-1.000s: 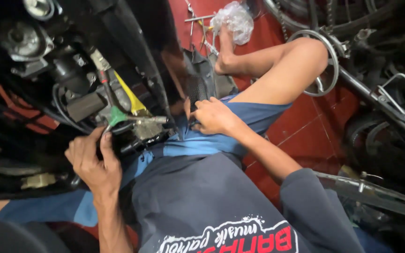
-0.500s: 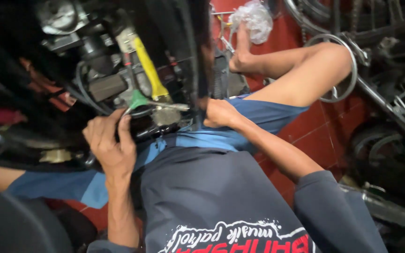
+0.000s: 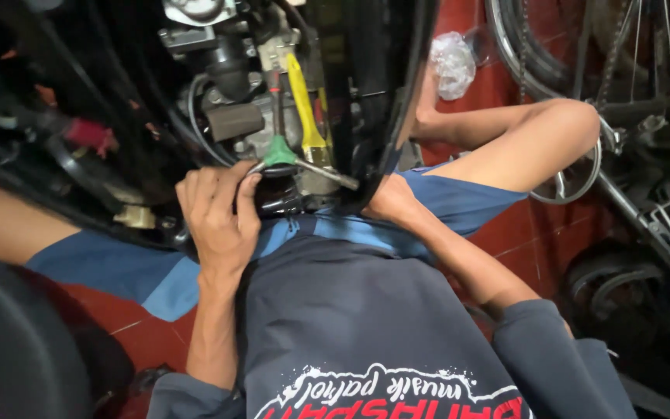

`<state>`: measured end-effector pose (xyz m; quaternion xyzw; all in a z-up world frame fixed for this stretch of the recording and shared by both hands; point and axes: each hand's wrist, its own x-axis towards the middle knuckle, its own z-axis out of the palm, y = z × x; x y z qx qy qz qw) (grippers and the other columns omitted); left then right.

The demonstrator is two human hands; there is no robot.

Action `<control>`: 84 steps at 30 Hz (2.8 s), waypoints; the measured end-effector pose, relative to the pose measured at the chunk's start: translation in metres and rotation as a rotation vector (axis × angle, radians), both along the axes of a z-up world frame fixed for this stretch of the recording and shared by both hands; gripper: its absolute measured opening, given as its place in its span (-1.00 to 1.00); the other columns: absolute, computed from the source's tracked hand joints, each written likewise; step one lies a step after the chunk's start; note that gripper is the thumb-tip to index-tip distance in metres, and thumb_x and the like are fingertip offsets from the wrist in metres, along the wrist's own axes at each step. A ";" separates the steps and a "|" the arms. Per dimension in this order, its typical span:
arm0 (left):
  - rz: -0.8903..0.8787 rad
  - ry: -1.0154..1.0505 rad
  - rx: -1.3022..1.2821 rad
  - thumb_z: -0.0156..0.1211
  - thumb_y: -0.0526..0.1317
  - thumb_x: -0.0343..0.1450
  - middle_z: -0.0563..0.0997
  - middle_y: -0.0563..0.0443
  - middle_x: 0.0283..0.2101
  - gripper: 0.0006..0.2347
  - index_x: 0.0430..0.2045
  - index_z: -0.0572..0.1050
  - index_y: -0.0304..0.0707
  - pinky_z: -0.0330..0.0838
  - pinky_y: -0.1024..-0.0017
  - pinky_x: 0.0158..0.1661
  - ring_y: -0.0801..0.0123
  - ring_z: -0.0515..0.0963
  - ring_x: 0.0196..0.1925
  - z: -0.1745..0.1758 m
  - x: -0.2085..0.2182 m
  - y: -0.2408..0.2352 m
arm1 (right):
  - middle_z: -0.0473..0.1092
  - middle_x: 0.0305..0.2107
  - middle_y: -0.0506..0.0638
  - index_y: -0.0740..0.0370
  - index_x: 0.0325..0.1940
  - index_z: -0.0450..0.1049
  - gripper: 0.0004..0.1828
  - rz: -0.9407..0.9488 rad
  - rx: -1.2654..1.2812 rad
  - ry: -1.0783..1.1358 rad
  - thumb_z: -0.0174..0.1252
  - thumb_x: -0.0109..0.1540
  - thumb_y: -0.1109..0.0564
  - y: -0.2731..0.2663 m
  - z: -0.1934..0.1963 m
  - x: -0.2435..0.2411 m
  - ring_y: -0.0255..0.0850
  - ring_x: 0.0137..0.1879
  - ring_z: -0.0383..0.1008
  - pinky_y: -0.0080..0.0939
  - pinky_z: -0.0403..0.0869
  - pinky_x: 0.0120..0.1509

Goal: A person performs maintenance on a motorcycle engine, cleaning it with a brush and using hand tools to adjust parts while sitting on the floor.

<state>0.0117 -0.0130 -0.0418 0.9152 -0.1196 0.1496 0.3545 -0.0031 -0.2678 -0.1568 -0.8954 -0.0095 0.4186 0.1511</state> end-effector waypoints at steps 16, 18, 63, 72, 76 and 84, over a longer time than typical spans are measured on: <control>0.015 -0.124 -0.218 0.26 -0.25 0.51 0.45 0.00 -0.43 -0.88 -0.21 0.65 -0.33 0.36 0.21 -0.16 0.10 0.48 -0.37 0.007 -0.016 0.013 | 0.51 -0.47 0.11 0.12 -0.30 0.54 -0.63 0.345 -0.138 -0.277 0.24 0.12 -0.21 0.034 0.059 0.006 0.12 -0.20 0.54 0.15 0.38 -0.01; 0.018 -0.131 -0.225 0.26 -0.25 0.51 0.47 0.01 -0.42 -0.88 -0.21 0.65 -0.32 0.37 0.22 -0.15 0.12 0.49 -0.36 0.007 -0.016 0.016 | 0.51 -0.49 0.10 0.11 -0.31 0.54 -0.64 0.377 -0.137 -0.300 0.24 0.13 -0.22 0.035 0.063 0.007 0.11 -0.21 0.54 0.14 0.36 -0.02; 0.097 -0.200 -0.240 0.23 -0.23 0.52 0.47 -0.04 -0.44 -0.86 -0.29 0.62 -0.35 0.44 0.23 -0.18 0.09 0.54 -0.39 0.010 -0.021 0.016 | 0.11 -0.74 0.00 0.12 -0.60 0.30 -0.69 0.463 0.230 -1.361 0.09 0.20 0.02 0.115 -0.040 -0.048 -0.04 -0.65 0.17 -0.04 0.19 -0.59; 0.179 -0.080 -0.344 0.16 -0.23 0.55 0.48 -0.04 -0.40 -0.85 -0.21 0.60 -0.37 0.43 0.20 -0.16 0.03 0.55 -0.33 0.008 -0.032 0.017 | 0.40 -0.48 0.31 0.37 -0.43 0.44 -0.61 0.249 0.373 -0.786 0.02 0.37 0.03 0.079 -0.125 -0.066 0.25 -0.17 0.43 0.09 0.35 0.13; 0.164 -0.072 -0.344 0.19 -0.24 0.54 0.52 -0.07 -0.36 -0.86 -0.22 0.62 -0.35 0.48 0.17 -0.15 0.01 0.58 -0.30 0.011 -0.029 0.032 | 0.49 -0.29 0.15 0.34 -0.01 0.41 -0.71 -0.816 1.327 0.213 0.16 0.28 0.11 0.069 -0.245 -0.070 -0.06 -0.25 0.50 -0.20 0.43 -0.15; 0.137 -0.043 -0.390 0.19 -0.26 0.56 0.53 -0.06 -0.33 -0.85 -0.21 0.63 -0.41 0.50 0.22 -0.15 0.09 0.58 -0.31 0.003 -0.030 0.043 | 0.51 0.03 -0.12 0.01 0.31 0.39 -0.54 -0.264 0.970 -0.430 0.17 0.30 0.09 0.100 -0.179 -0.046 -0.20 -0.15 0.57 -0.22 0.43 -0.21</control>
